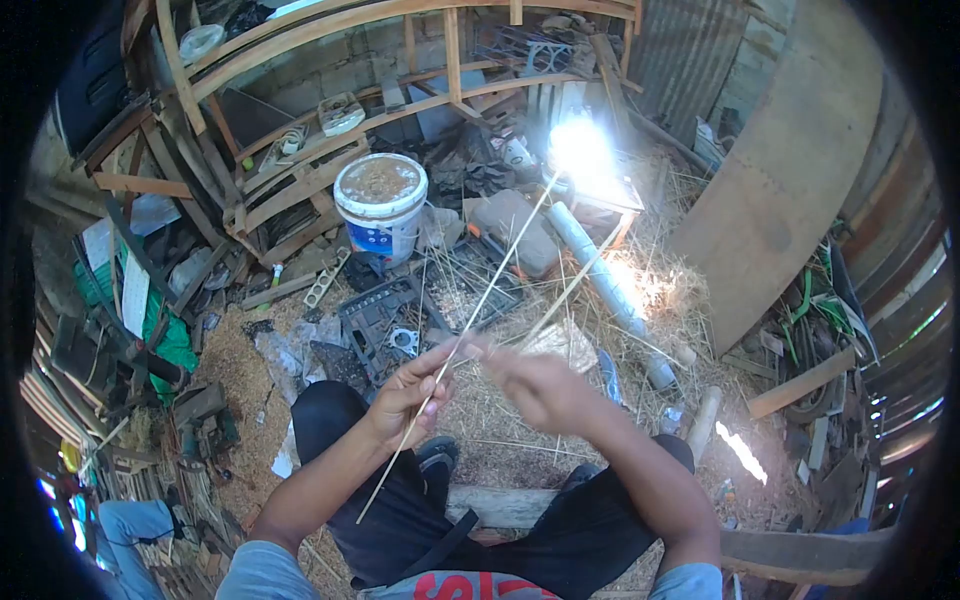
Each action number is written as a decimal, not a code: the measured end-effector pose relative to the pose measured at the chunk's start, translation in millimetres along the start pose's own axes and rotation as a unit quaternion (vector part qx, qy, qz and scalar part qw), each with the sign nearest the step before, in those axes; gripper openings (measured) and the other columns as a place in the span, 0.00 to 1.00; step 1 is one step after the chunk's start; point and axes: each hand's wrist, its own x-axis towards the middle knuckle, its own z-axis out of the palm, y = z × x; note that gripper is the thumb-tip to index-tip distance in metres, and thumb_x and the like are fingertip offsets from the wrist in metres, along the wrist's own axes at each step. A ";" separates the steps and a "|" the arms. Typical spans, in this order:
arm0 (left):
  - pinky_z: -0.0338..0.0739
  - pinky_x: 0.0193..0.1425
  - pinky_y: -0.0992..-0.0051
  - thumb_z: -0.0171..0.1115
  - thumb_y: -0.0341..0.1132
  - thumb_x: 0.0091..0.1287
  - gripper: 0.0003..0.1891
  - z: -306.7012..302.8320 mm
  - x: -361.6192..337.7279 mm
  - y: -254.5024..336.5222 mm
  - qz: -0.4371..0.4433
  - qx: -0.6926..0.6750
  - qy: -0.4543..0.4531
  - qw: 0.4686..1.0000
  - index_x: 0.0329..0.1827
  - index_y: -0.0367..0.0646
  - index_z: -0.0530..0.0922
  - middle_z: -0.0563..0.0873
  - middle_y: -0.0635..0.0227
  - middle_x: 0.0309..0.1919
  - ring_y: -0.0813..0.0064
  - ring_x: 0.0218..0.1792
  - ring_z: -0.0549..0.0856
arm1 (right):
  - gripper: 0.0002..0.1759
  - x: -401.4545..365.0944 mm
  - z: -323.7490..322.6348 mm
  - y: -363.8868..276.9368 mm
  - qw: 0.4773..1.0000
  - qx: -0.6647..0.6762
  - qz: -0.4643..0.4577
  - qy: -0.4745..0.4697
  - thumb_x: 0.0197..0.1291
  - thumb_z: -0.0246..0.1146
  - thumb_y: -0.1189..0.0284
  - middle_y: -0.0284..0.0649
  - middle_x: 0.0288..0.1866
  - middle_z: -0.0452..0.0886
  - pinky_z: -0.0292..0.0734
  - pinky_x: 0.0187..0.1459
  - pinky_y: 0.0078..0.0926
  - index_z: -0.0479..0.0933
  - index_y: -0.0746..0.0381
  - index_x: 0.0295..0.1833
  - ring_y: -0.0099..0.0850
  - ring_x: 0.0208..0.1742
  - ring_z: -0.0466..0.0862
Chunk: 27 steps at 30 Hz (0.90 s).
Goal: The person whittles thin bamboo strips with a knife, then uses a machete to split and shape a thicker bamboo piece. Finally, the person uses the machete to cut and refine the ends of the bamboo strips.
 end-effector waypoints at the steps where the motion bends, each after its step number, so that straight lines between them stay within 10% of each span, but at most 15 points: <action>1: 0.80 0.26 0.90 0.64 0.24 0.67 0.36 0.2 0.2 1.4 0.010 -0.015 0.010 1.000 0.77 0.41 0.59 0.79 0.65 0.41 0.83 0.31 0.80 | 0.31 -2.3 7.8 -4.3 0.998 0.030 -0.031 -0.042 0.64 0.56 0.80 0.47 0.26 0.78 0.78 0.35 0.35 0.66 0.57 0.74 0.41 0.26 0.81; 16: 0.80 0.26 0.88 0.66 0.30 0.67 0.34 -7.9 -3.4 -2.9 0.011 -0.053 -0.081 0.995 0.77 0.45 0.63 0.81 0.67 0.36 0.82 0.28 0.80 | 0.42 -2.7 35.2 -11.9 0.988 -0.123 -0.092 0.015 0.56 0.64 0.76 0.40 0.26 0.73 0.75 0.25 0.36 0.62 0.47 0.77 0.40 0.24 0.79; 27: 0.79 0.24 0.87 0.64 0.29 0.69 0.34 1.5 -2.1 -8.6 0.002 0.002 -0.123 0.992 0.77 0.44 0.61 0.79 0.67 0.37 0.83 0.29 0.79 | 0.35 10.0 -15.6 25.3 0.970 -0.094 0.106 0.196 0.62 0.56 0.79 0.50 0.35 0.83 0.79 0.31 0.36 0.63 0.52 0.76 0.44 0.29 0.83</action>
